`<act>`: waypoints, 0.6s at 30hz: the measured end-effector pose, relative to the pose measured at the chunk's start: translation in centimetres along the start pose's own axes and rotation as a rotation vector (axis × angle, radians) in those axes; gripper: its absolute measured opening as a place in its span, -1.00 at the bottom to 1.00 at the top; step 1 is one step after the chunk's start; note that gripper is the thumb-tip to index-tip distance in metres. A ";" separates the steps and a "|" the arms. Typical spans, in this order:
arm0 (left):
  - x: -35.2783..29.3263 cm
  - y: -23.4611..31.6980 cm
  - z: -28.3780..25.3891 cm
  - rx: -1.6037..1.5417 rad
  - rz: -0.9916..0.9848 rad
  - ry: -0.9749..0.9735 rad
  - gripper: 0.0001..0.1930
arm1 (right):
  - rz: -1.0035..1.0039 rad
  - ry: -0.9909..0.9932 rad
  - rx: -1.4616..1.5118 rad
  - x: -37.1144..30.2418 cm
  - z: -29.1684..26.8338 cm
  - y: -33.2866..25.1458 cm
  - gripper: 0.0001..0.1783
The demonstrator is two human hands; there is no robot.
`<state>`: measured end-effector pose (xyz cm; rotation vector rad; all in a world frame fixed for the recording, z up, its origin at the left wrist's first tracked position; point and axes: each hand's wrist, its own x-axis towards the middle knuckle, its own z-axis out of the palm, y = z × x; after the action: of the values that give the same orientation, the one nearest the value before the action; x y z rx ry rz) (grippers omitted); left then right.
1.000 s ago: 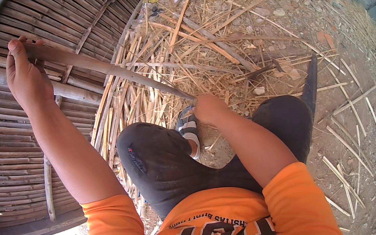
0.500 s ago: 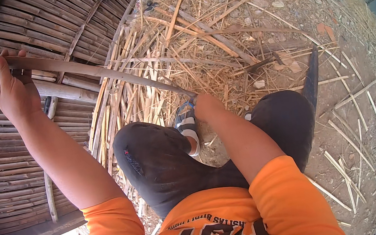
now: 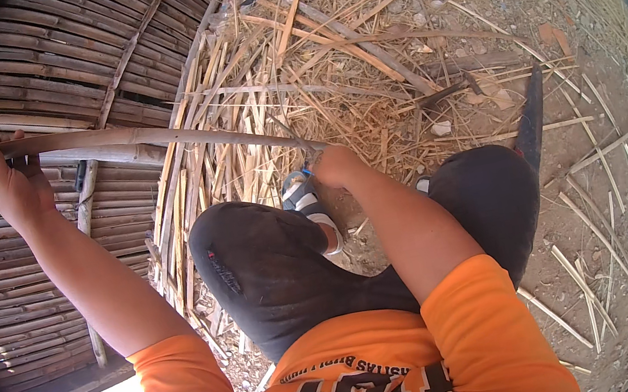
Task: The person strips layers from a length of bamboo using a machete and then whittles the ends.
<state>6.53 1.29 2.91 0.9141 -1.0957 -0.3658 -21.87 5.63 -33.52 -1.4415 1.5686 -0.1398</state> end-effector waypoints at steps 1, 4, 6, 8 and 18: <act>0.0 0.0 0.1 0.003 0.007 -0.002 -0.43 | -0.009 0.072 -0.019 -0.5 0.1 -0.3 -0.49; -0.2 -0.1 0.3 0.031 0.020 0.008 -0.43 | -0.043 0.221 -0.035 -1.9 1.3 -1.6 -0.48; -0.4 -0.1 0.2 0.071 0.051 -0.006 -0.40 | -0.080 0.241 0.004 -2.4 1.5 -2.3 -0.49; -0.5 0.1 0.6 0.082 0.054 0.014 -0.41 | -0.047 0.284 0.012 -1.7 2.5 -0.9 -0.54; 0.3 -0.4 -1.3 0.029 -0.020 0.009 -0.45 | 0.073 0.134 0.023 0.4 2.1 -0.2 -0.58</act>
<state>7.87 1.42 2.62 0.9516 -1.0870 -0.3627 -20.21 6.29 -34.72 -1.3789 1.7207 -0.2141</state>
